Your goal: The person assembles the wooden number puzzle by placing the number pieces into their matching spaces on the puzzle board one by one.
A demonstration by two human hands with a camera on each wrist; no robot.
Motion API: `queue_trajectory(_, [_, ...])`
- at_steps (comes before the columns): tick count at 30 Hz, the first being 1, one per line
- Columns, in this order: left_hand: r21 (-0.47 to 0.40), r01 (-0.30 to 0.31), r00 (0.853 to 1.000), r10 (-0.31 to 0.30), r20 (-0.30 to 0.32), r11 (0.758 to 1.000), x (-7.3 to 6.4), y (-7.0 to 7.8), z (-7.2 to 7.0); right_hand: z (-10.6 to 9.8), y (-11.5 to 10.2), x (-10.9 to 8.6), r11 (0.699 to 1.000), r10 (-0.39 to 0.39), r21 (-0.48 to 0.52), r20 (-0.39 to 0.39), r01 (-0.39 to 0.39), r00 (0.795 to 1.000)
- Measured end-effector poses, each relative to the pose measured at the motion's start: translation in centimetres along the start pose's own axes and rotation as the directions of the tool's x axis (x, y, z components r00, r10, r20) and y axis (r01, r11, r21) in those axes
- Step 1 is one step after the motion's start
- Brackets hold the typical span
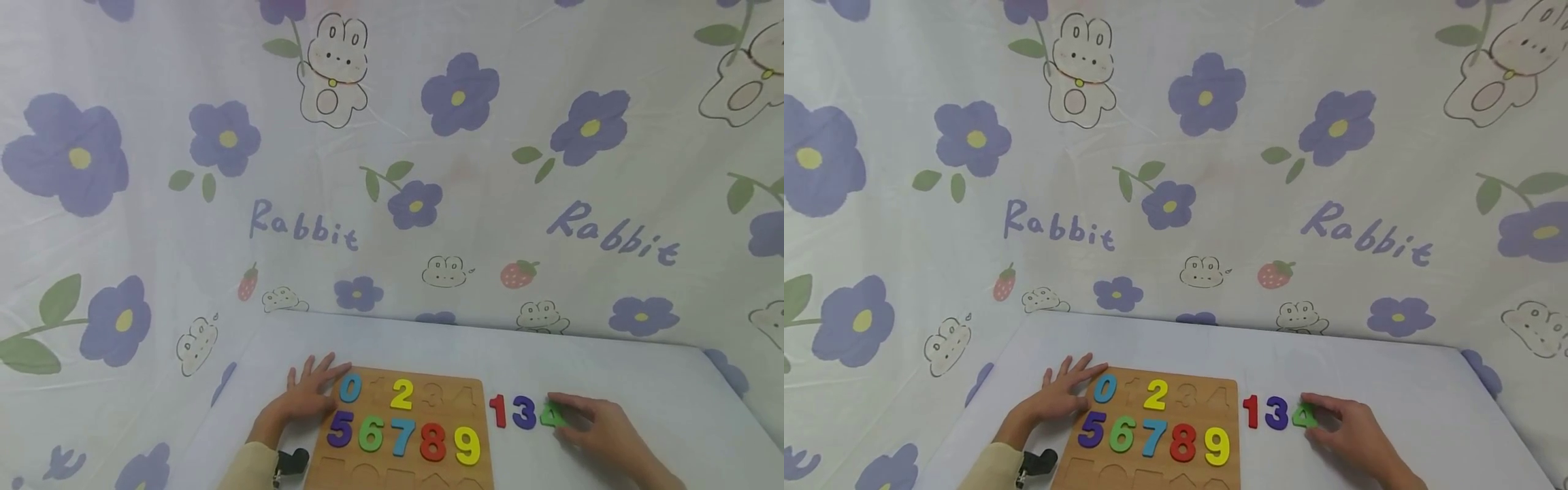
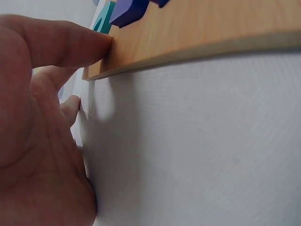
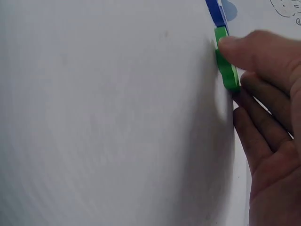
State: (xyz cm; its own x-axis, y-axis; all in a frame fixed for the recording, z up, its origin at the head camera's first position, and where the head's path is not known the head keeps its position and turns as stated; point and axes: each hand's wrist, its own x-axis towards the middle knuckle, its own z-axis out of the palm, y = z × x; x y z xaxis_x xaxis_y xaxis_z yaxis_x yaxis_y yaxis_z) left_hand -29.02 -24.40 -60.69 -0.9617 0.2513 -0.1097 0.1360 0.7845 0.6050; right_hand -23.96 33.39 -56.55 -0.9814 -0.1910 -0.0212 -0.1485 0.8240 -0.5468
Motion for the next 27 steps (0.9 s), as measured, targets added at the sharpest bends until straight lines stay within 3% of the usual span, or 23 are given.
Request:
queue_trajectory(4, [0.0,0.001,1.0,-0.001,-0.002,1.0,-0.2,0.2,0.0,0.0,0.1,-0.1,1.0,0.017,-0.003,-0.021,-0.017,1.0])
queue_trajectory(9, [-0.002,0.01,1.0,-0.01,-0.001,1.0,-0.3,0.3,0.1,-0.7,-0.7,-0.7,0.999,-0.032,-0.046,-0.092,0.028,0.995])
queue_trajectory(14, [-0.013,0.008,1.0,-0.008,0.007,1.0,-0.8,1.1,-0.5,-1.8,-3.7,-0.9,0.997,-0.062,-0.052,-0.137,0.056,0.989])
queue_trajectory(21, [-0.076,-0.052,0.999,0.051,-0.006,0.996,-1.7,2.2,-1.3,-2.2,-8.9,-0.5,0.99,-0.141,-0.018,-0.184,0.14,0.973])
queue_trajectory(27, [-0.016,-0.011,1.0,0.011,-0.002,1.0,-1.1,1.3,-0.6,-1.1,-11.5,0.5,0.988,-0.144,0.031,-0.172,0.151,0.975])
